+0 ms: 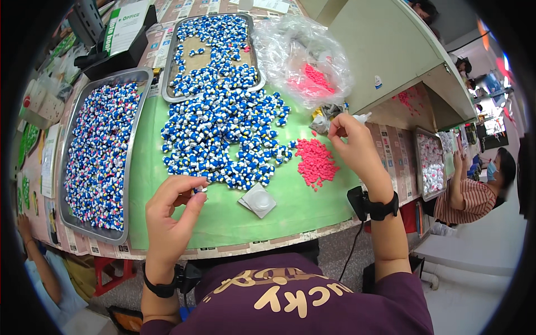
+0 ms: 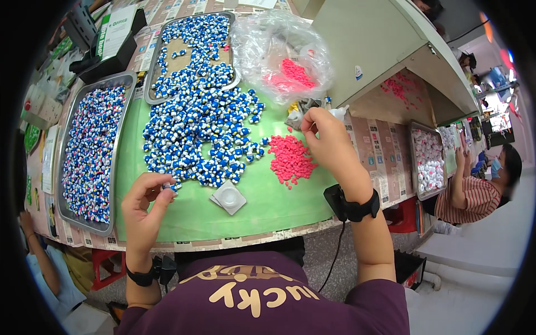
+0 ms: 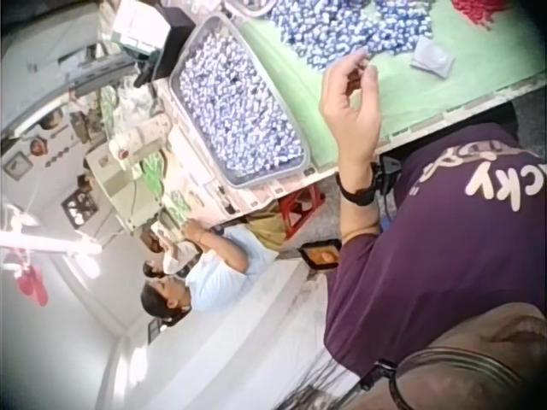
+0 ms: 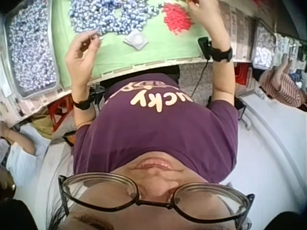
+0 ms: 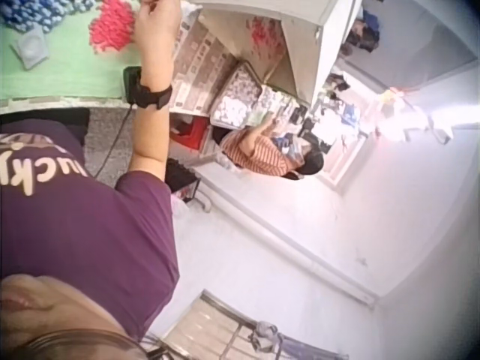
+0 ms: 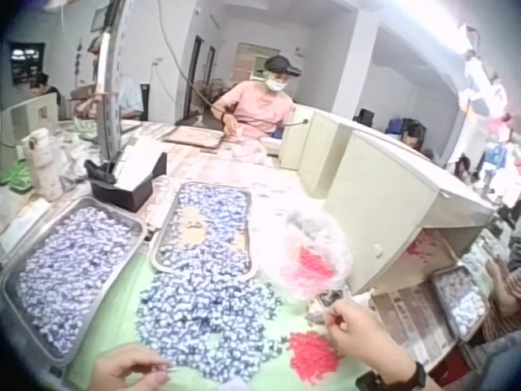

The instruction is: The person sits at a table in a workshop and assembles small capsules by hand. They pick up blue and white capsule halves from a tray and pink caps from a pile, then fit the pink caps onto the blue halves. The assembled capsules are placed into a pile on the table.

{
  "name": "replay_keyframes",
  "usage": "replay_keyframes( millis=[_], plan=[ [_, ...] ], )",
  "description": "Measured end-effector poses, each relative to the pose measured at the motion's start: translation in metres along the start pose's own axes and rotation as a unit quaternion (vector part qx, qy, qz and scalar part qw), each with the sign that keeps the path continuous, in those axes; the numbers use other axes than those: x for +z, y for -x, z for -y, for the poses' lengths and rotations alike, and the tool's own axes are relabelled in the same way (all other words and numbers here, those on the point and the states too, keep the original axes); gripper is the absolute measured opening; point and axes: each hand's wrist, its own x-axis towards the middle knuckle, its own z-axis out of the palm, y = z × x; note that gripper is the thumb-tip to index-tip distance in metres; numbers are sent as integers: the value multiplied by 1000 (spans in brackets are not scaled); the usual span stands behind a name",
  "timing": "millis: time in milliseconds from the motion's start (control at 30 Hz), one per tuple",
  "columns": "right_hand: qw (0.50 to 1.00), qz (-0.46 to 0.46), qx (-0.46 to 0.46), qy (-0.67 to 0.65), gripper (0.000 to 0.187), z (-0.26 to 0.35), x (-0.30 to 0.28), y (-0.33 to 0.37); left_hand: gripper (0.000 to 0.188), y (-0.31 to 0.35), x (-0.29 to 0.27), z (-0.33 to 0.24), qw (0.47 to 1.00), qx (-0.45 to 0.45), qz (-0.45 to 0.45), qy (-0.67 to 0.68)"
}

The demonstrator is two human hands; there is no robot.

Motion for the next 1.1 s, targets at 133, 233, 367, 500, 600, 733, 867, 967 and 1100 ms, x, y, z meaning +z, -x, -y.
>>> replay_keyframes(
  millis=[133,233,367,500,600,733,867,967,1100],
  plan=[
    [999,30,19,12,9,-8,-7,13,16,2,0,-3,1000,-23,5,16],
    [998,42,41,4,9,-10,-10,25,18,1,-1,-6,1000,6,21,-20],
    [995,59,74,-31,9,-13,-9,36,22,-3,8,-10,998,50,19,-17],
    [995,73,70,3,9,-9,-3,35,21,-4,11,-12,995,71,58,-25],
    [996,59,44,49,11,-9,-2,34,23,-3,13,-16,998,39,46,29],
    [992,71,-18,-105,15,23,-1,31,20,-2,12,-11,989,15,99,107],
    [949,130,-208,-196,25,101,20,28,19,-9,27,-15,944,-87,192,253],
    [938,98,-283,-177,24,123,34,30,20,-11,29,-16,907,-150,218,327],
    [927,76,-295,-221,19,126,42,32,14,-10,22,-7,895,-160,221,354]
  ],
)
